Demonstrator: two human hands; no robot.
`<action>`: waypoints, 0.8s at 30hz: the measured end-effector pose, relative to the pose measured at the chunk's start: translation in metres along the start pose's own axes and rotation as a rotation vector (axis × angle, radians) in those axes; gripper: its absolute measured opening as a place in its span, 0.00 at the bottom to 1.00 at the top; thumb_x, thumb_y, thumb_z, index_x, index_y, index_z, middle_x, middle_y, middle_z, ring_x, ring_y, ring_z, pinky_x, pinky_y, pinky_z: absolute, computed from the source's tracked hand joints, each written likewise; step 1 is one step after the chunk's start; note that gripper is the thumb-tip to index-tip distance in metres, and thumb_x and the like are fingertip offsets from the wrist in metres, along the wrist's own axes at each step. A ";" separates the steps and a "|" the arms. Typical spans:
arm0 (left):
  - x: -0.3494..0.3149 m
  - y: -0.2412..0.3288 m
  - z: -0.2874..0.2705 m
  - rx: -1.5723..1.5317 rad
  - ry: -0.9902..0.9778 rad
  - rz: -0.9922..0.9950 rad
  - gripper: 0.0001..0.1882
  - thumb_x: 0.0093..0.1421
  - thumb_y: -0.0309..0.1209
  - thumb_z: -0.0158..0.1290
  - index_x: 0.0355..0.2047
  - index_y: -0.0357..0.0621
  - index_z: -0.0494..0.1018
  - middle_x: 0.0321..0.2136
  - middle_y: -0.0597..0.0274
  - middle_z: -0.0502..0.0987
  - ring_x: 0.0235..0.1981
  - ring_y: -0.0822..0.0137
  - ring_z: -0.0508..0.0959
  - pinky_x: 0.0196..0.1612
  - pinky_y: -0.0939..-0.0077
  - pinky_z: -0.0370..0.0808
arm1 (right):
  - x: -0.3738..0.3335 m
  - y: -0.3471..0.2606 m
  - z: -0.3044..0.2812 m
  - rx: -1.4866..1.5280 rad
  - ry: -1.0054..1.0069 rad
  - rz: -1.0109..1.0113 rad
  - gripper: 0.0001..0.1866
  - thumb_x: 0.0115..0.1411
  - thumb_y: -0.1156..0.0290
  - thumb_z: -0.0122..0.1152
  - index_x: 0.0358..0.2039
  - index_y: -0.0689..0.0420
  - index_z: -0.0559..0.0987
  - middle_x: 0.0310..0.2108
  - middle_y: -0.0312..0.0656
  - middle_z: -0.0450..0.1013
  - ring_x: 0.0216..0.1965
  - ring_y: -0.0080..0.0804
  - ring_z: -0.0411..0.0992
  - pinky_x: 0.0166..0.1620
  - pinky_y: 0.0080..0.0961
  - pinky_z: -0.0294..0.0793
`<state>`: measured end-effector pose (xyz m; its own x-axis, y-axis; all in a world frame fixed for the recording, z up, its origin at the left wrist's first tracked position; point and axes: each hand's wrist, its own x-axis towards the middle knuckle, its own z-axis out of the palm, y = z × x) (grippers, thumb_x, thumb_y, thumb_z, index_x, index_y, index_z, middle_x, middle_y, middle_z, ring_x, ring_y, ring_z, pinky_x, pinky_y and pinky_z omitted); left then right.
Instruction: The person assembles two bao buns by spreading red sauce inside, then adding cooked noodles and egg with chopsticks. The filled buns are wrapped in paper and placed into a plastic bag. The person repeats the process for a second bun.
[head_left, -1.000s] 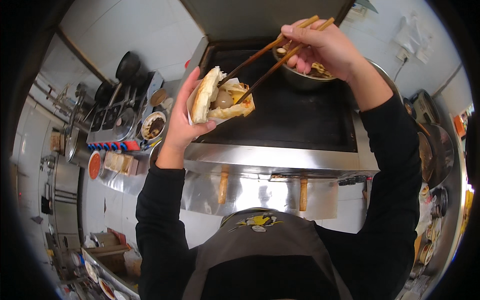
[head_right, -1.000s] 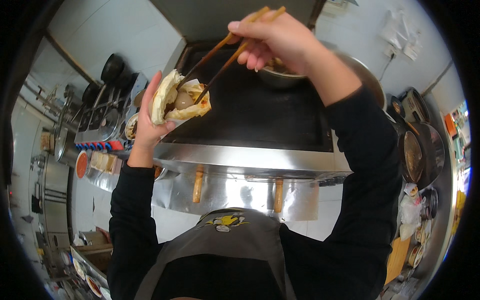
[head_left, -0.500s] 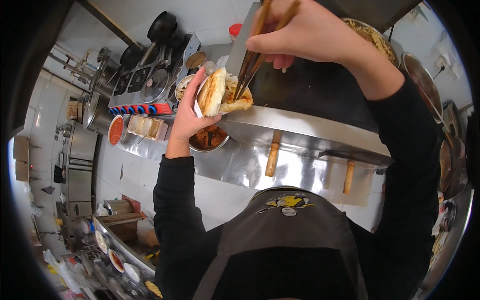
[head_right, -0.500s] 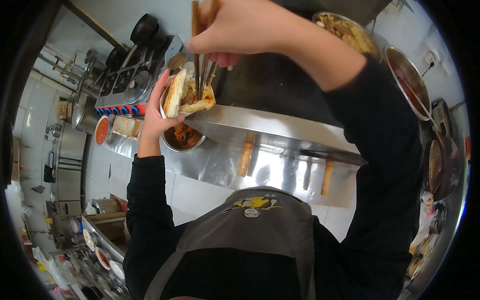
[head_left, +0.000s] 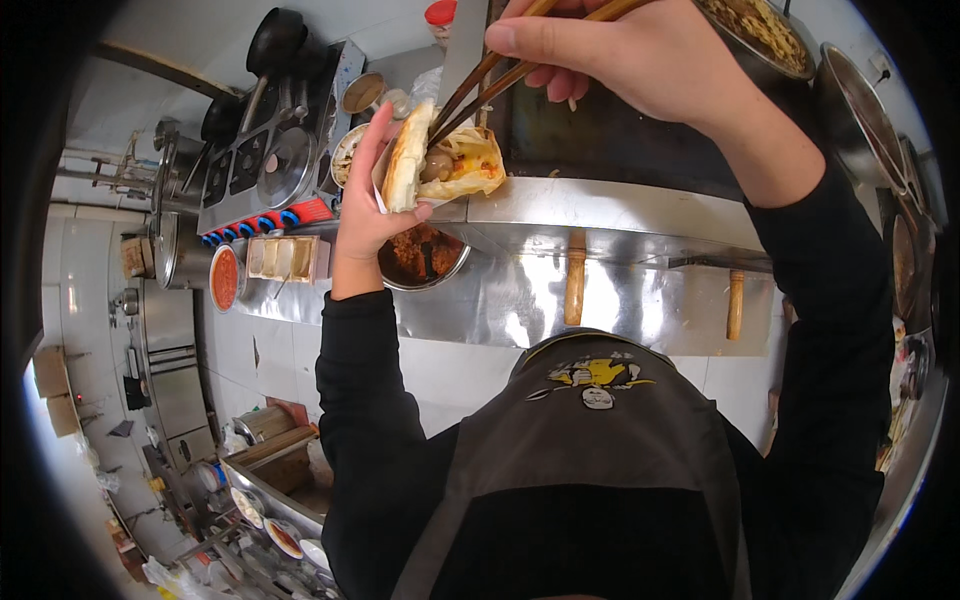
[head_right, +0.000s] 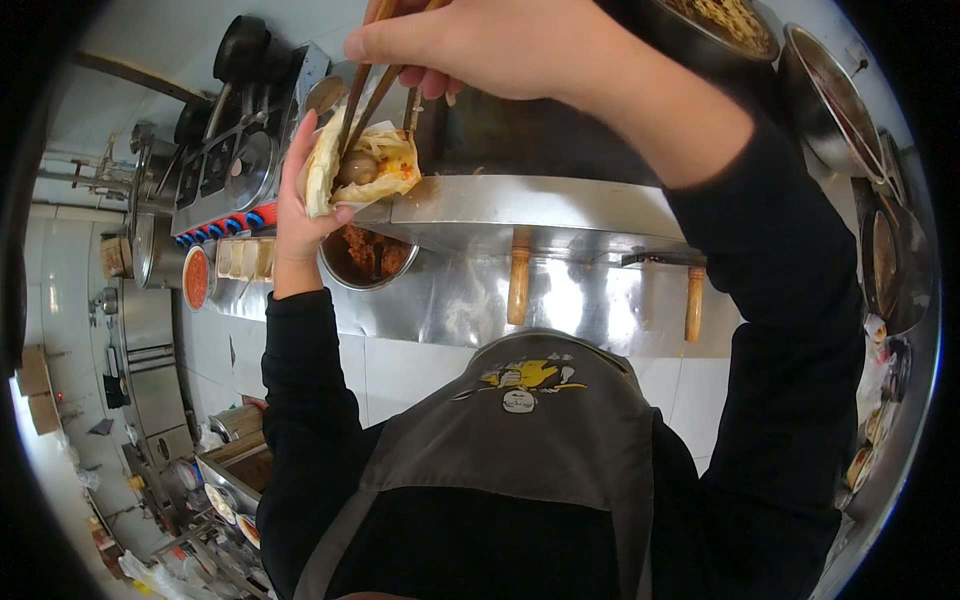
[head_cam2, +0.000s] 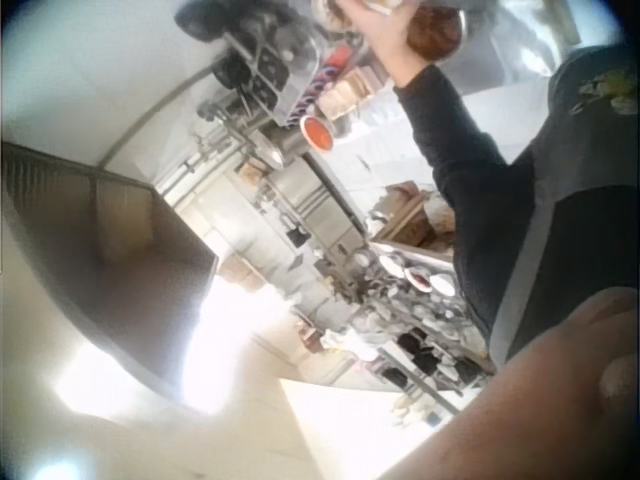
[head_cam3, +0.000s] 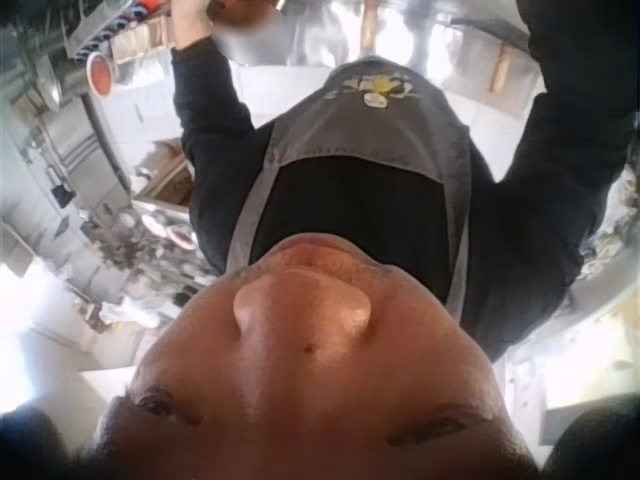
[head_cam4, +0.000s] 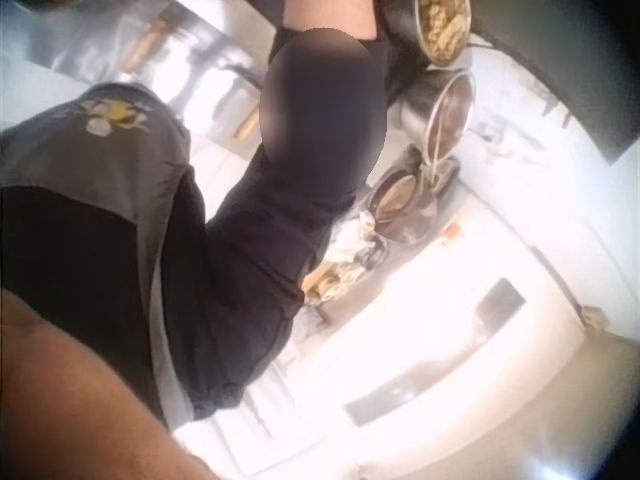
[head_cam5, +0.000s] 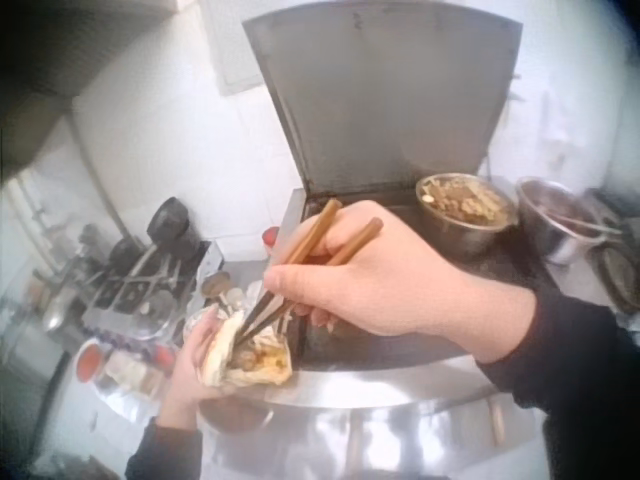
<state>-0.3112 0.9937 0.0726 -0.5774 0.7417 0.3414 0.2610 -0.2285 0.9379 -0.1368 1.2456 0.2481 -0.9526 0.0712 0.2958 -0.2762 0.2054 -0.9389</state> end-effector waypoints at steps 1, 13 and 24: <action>0.001 -0.001 0.000 -0.014 -0.005 -0.005 0.62 0.37 0.27 0.72 0.73 0.41 0.53 0.59 0.59 0.69 0.62 0.63 0.69 0.68 0.68 0.61 | -0.001 0.004 0.000 -0.029 0.034 0.087 0.09 0.64 0.73 0.64 0.33 0.67 0.82 0.23 0.39 0.78 0.22 0.21 0.74 0.26 0.17 0.74; 0.002 0.004 0.006 0.014 -0.013 -0.007 0.65 0.37 0.30 0.76 0.74 0.40 0.50 0.59 0.58 0.69 0.61 0.61 0.71 0.67 0.66 0.65 | -0.008 0.002 0.014 -0.082 0.216 0.433 0.08 0.64 0.74 0.63 0.33 0.67 0.83 0.23 0.40 0.79 0.21 0.22 0.75 0.27 0.17 0.76; 0.001 -0.004 0.006 0.018 -0.020 0.048 0.66 0.39 0.36 0.78 0.74 0.39 0.49 0.60 0.56 0.69 0.62 0.60 0.71 0.66 0.65 0.66 | -0.025 0.069 0.001 0.268 0.304 0.440 0.08 0.65 0.73 0.65 0.33 0.67 0.83 0.25 0.46 0.80 0.22 0.27 0.78 0.28 0.21 0.80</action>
<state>-0.3086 0.9993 0.0685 -0.5484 0.7426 0.3845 0.3021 -0.2528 0.9191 -0.1318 1.2566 0.1758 -0.9164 0.3782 -0.1307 0.0753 -0.1577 -0.9846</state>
